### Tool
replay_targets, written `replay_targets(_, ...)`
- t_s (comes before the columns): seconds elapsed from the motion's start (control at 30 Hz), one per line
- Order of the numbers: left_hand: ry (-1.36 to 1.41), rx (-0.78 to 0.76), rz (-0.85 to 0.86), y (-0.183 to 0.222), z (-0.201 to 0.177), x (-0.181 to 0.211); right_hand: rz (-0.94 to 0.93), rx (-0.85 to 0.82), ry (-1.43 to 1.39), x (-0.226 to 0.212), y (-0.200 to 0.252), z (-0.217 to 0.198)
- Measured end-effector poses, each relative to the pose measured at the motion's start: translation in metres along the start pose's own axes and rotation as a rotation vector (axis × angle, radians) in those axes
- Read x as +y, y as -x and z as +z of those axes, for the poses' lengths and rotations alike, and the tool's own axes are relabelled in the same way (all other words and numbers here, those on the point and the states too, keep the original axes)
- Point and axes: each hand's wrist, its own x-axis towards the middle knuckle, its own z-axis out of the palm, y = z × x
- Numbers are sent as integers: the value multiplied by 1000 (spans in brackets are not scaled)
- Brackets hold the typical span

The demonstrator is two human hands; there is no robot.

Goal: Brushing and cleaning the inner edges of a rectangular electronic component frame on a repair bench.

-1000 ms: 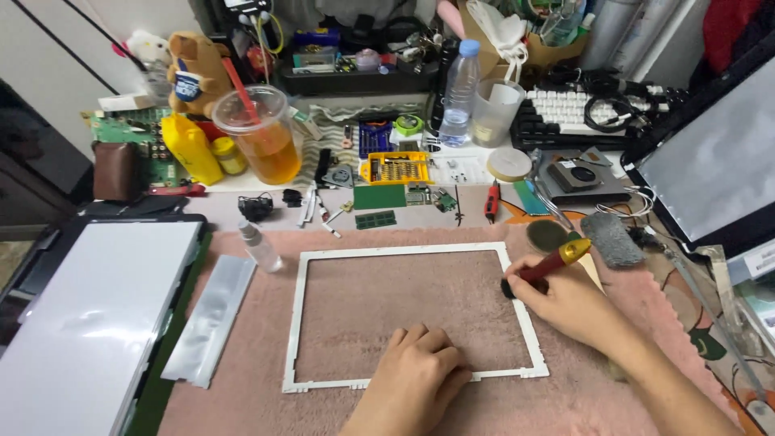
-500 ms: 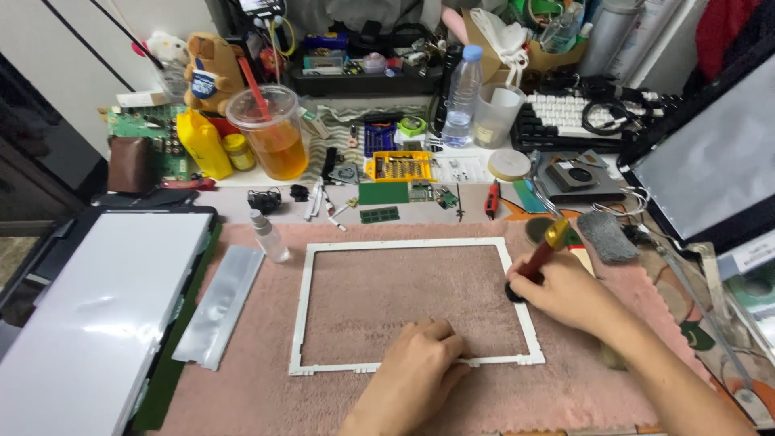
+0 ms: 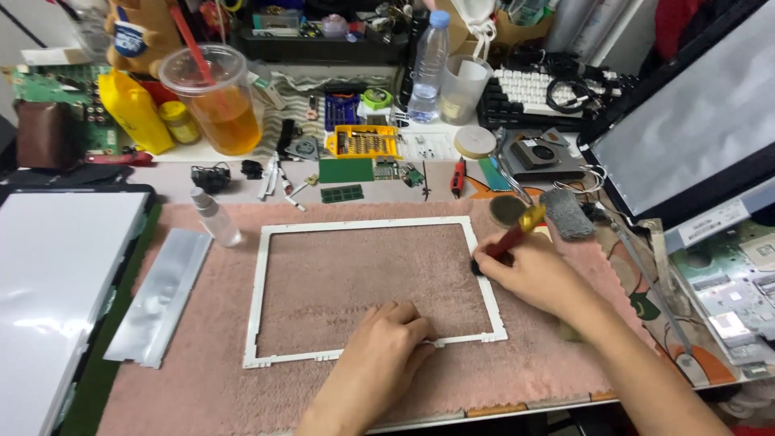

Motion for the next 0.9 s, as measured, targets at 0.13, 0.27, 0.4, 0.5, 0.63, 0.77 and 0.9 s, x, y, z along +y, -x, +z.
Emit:
replay_targets(0.13,16,-3,-21,0,0,-2,36,37,20,-14,9,-5)
replay_targets(0.27,24,-11,-36,0,1,-1,34,66,69,-7,6,2)
replay_targets(0.4,35,-9,-35,1,2,-2,106,-63,34,-7,12,-7)
replay_targets(0.5,24,8,-30,-1,5,-4,45,37,-14,0,14,-6)
replay_targets(0.63,7,-6,-43,-1,4,-2,7,-23,16,9,19,-2)
replay_targets(0.77,-12,-4,-51,-2,4,0,-8,-65,0,6,28,-9)
replay_targets(0.9,-27,-45,-80,-4,2,2,35,-9,117,8,20,0)
